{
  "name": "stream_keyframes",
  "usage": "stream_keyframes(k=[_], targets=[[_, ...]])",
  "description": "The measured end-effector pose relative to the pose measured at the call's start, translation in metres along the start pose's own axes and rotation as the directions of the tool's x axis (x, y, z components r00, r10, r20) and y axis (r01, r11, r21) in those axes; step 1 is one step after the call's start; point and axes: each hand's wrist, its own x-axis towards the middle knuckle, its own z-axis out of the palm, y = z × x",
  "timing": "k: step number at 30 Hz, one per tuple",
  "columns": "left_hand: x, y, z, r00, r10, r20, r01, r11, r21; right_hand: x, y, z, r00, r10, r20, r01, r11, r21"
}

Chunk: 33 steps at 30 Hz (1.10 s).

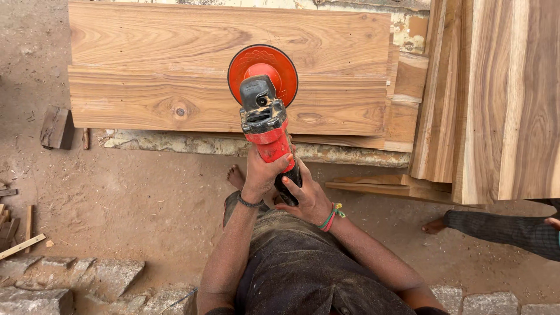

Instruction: The person uses a red angle grinder with a sanding disc to smooth the surface of wooden planks. They move the tool across the wood in a consistent pattern, occasionally repositioning the planks to access different areas.

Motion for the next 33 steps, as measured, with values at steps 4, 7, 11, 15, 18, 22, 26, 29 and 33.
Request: stream_keyframes(k=[4,7,11,15,18,22,26,29,33], targets=[[-0.006,-0.004,0.017,1.000,-0.012,-0.029,0.014,0.998,0.065,-0.018,0.008,0.006,0.999,0.014,-0.042,-0.016,0.999,-0.047],[-0.004,-0.004,0.025,1.000,-0.009,-0.018,0.010,0.998,0.060,-0.024,0.010,0.006,0.997,0.026,-0.071,-0.031,0.997,-0.067],[0.000,-0.008,0.026,0.999,-0.030,-0.020,0.033,0.986,0.166,-0.032,0.011,0.005,0.997,0.049,-0.063,-0.052,0.998,-0.043],[-0.002,-0.013,0.025,0.997,-0.055,-0.055,0.060,0.994,0.087,-0.035,0.016,-0.007,0.995,0.081,0.059,-0.078,0.996,-0.052],[-0.002,-0.013,0.020,0.996,-0.050,-0.072,0.063,0.980,0.191,-0.027,0.012,-0.007,0.993,-0.001,0.120,-0.006,0.998,0.062],[-0.004,-0.001,0.012,0.995,-0.036,-0.091,0.061,0.957,0.285,-0.024,0.004,0.007,0.998,0.045,0.049,-0.051,0.989,0.137],[0.005,0.017,-0.003,0.992,0.064,-0.108,-0.018,0.924,0.383,-0.009,0.002,0.040,0.918,0.395,-0.024,-0.378,0.892,0.247],[0.016,0.028,-0.024,0.991,-0.005,-0.130,0.060,0.905,0.421,0.023,-0.008,0.063,0.818,0.574,-0.045,-0.540,0.792,0.285],[0.035,0.031,-0.038,0.990,-0.092,-0.106,0.127,0.908,0.399,0.060,-0.029,0.065,0.753,0.649,-0.111,-0.599,0.746,0.292]])
